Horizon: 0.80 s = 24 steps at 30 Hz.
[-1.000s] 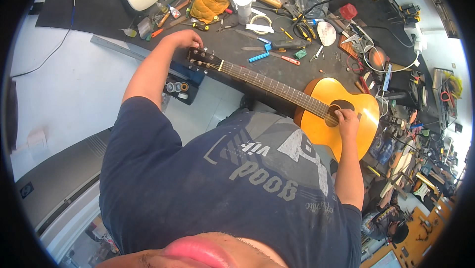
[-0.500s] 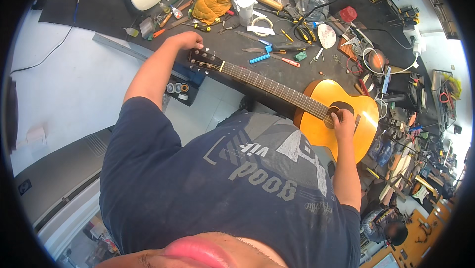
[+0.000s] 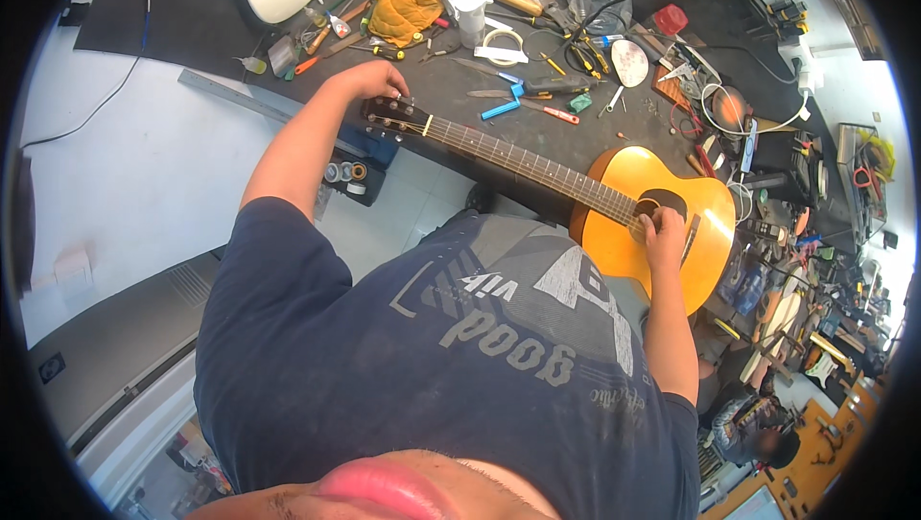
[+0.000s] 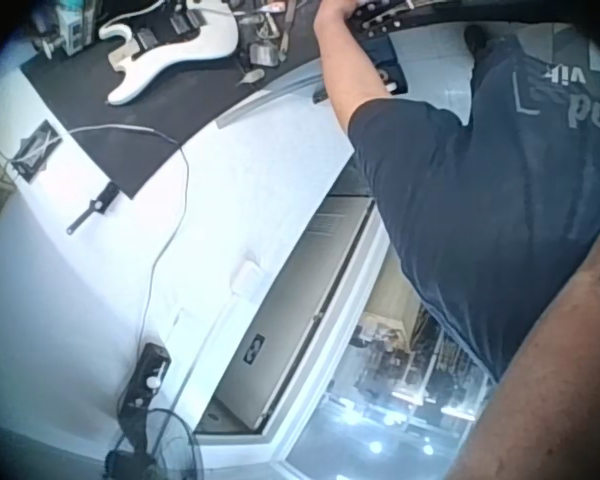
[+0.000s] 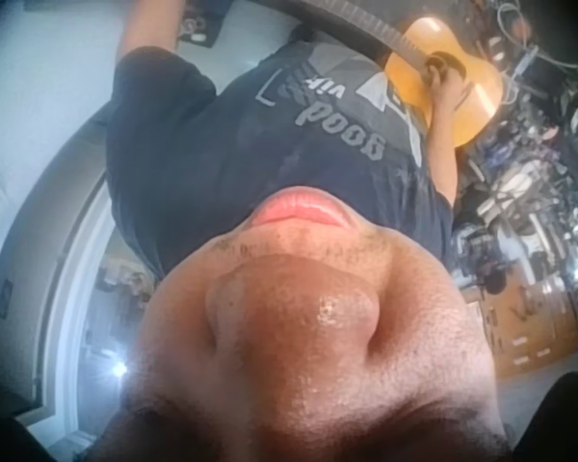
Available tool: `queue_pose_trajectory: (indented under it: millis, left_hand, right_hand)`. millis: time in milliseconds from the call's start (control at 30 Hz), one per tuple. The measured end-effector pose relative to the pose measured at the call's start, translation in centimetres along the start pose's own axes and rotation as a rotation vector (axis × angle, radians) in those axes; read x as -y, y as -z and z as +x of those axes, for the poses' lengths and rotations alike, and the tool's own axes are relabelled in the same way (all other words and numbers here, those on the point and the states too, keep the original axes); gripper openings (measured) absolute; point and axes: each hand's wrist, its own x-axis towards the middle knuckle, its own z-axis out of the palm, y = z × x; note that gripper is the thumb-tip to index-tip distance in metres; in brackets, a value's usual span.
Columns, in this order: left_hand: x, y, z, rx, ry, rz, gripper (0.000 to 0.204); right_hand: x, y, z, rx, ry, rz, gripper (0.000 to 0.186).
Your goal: The person tunes an acoustic guitar by turning its tuning pegs and plucking the strings. The person then lifts the guitar to press the strings along the fretboard before setting it back down on the workbench to adjust the tuning pegs and touch the bridge.
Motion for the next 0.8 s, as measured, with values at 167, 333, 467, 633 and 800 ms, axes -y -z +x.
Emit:
queue_pose_trajectory:
  millis: [167, 333, 467, 633, 800]
  left_hand:
    - [-0.2, 0.1, 0.2, -0.015, -0.027, 0.049, 0.023]
    - [-1.2, -0.3, 1.0, -0.042, 0.034, 0.139, 0.02]
    - [-3.7, -0.8, 1.1, -0.042, 0.179, 0.214, 0.022]
    - [-3.3, -1.6, 1.6, -0.059, 0.247, 0.288, 0.026]
    - [-4.3, -1.6, 0.9, -0.091, 0.269, 0.359, 0.024]
  right_hand:
    - [0.1, 0.1, 0.0, -0.012, 0.004, 0.001, 0.024]
    - [0.1, 0.1, 0.0, -0.024, 0.012, -0.001, 0.026]
    - [-0.3, -0.1, -0.1, -0.024, 0.003, -0.006, 0.025]
    - [-0.5, -0.2, 0.0, -0.006, 0.006, 0.001, 0.025]
    - [-0.3, -0.1, 0.0, -0.008, 0.045, -0.013, 0.022]
